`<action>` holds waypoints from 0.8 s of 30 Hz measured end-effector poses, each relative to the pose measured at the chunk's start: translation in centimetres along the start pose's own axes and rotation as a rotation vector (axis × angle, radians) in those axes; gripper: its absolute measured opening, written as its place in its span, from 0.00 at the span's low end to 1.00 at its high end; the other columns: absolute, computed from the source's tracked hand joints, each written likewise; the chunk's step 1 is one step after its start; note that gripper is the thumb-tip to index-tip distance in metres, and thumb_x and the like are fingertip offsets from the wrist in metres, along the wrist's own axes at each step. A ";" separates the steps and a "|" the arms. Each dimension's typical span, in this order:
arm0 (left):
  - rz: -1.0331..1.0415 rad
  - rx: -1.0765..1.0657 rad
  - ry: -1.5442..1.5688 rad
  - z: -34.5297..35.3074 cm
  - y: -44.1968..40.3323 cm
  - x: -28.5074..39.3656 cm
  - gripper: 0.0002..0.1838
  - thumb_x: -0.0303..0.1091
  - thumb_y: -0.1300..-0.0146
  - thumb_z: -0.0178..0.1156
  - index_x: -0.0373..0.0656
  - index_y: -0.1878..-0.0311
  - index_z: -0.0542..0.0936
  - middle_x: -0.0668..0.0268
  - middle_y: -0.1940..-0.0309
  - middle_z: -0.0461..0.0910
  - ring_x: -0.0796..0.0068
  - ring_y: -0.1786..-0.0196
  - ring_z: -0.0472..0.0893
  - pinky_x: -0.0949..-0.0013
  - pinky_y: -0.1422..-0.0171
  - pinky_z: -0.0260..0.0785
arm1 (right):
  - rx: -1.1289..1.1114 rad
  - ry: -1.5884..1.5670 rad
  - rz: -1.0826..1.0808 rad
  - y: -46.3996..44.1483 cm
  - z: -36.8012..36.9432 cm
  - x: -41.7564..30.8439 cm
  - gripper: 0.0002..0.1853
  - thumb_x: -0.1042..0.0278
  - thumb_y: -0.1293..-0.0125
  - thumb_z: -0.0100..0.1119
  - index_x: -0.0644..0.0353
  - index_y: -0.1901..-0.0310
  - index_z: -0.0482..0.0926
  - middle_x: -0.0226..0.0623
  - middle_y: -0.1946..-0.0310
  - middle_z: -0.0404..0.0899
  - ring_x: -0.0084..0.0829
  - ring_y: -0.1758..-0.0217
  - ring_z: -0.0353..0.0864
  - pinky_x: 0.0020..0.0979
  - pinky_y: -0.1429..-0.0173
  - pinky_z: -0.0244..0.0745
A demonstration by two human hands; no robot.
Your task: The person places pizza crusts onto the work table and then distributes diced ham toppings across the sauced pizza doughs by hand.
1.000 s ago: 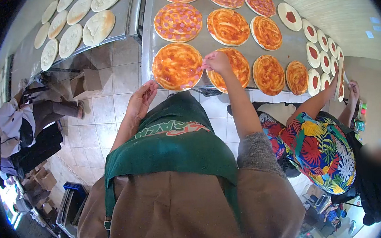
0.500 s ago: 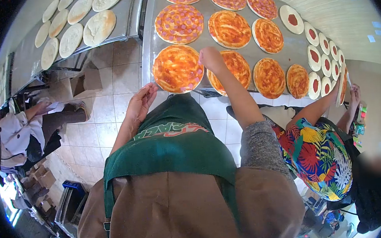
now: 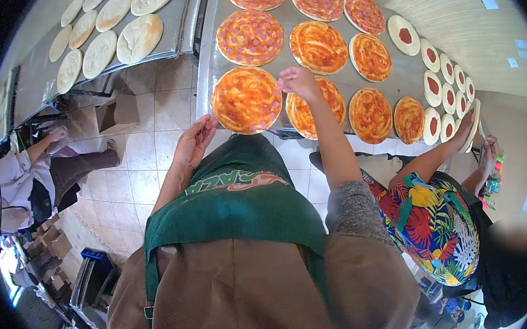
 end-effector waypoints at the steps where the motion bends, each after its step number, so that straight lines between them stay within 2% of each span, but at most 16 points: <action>1: -0.001 -0.003 -0.002 0.1 0.0 0.0 0.16 0.32 0.28 0.49 0.32 0.43 0.71 0.58 0.52 0.80 0.73 0.48 0.81 0.73 0.41 0.75 | 0.016 0.045 -0.001 -0.2 0.1 0.0 0.11 0.76 0.42 0.64 0.68 0.58 0.80 0.37 0.70 0.84 0.26 0.69 0.85 0.21 0.66 0.78; 4: -0.003 -0.009 -0.008 0.3 -0.1 0.1 0.16 0.32 0.28 0.49 0.32 0.43 0.71 0.58 0.52 0.80 0.73 0.48 0.81 0.74 0.40 0.74 | 0.055 0.295 -0.030 -1.2 0.4 0.0 0.07 0.74 0.44 0.68 0.66 0.64 0.82 0.34 0.75 0.83 0.21 0.76 0.81 0.21 0.72 0.75; 7: -0.005 0.001 -0.008 0.3 -0.1 0.2 0.16 0.32 0.28 0.49 0.32 0.43 0.71 0.58 0.52 0.80 0.73 0.47 0.81 0.74 0.40 0.74 | 0.060 0.317 -0.028 -2.2 0.6 0.4 0.07 0.72 0.45 0.70 0.65 0.69 0.82 0.33 0.77 0.82 0.19 0.77 0.78 0.21 0.74 0.73; 13: 0.002 0.017 0.000 -0.3 -0.1 0.2 0.15 0.32 0.28 0.50 0.33 0.44 0.72 0.58 0.53 0.80 0.73 0.48 0.81 0.74 0.40 0.74 | 0.196 0.507 0.005 -2.1 1.4 -0.1 0.09 0.69 0.48 0.71 0.65 0.70 0.84 0.32 0.81 0.81 0.20 0.80 0.77 0.23 0.74 0.72; 22: 0.014 0.021 0.042 -0.9 -0.6 0.6 0.15 0.31 0.28 0.50 0.33 0.44 0.72 0.59 0.54 0.80 0.72 0.49 0.81 0.74 0.41 0.75 | 0.187 0.788 -0.107 -2.0 1.4 -0.4 0.13 0.62 0.48 0.70 0.65 0.75 0.84 0.34 0.83 0.80 0.24 0.79 0.80 0.27 0.71 0.73; 24: 0.014 0.022 0.039 -1.0 -0.7 0.6 0.15 0.31 0.28 0.49 0.33 0.44 0.71 0.59 0.54 0.80 0.72 0.49 0.81 0.74 0.42 0.76 | 0.176 0.756 -0.097 -2.1 1.3 -0.6 0.12 0.63 0.47 0.69 0.66 0.72 0.84 0.35 0.80 0.82 0.25 0.77 0.81 0.27 0.70 0.74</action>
Point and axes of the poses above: each hand's wrist, its own y-axis away from the middle knuckle, its own z-axis out of the palm, x = y × z, the point moved 5 cm from there along -y, towards the middle knuckle
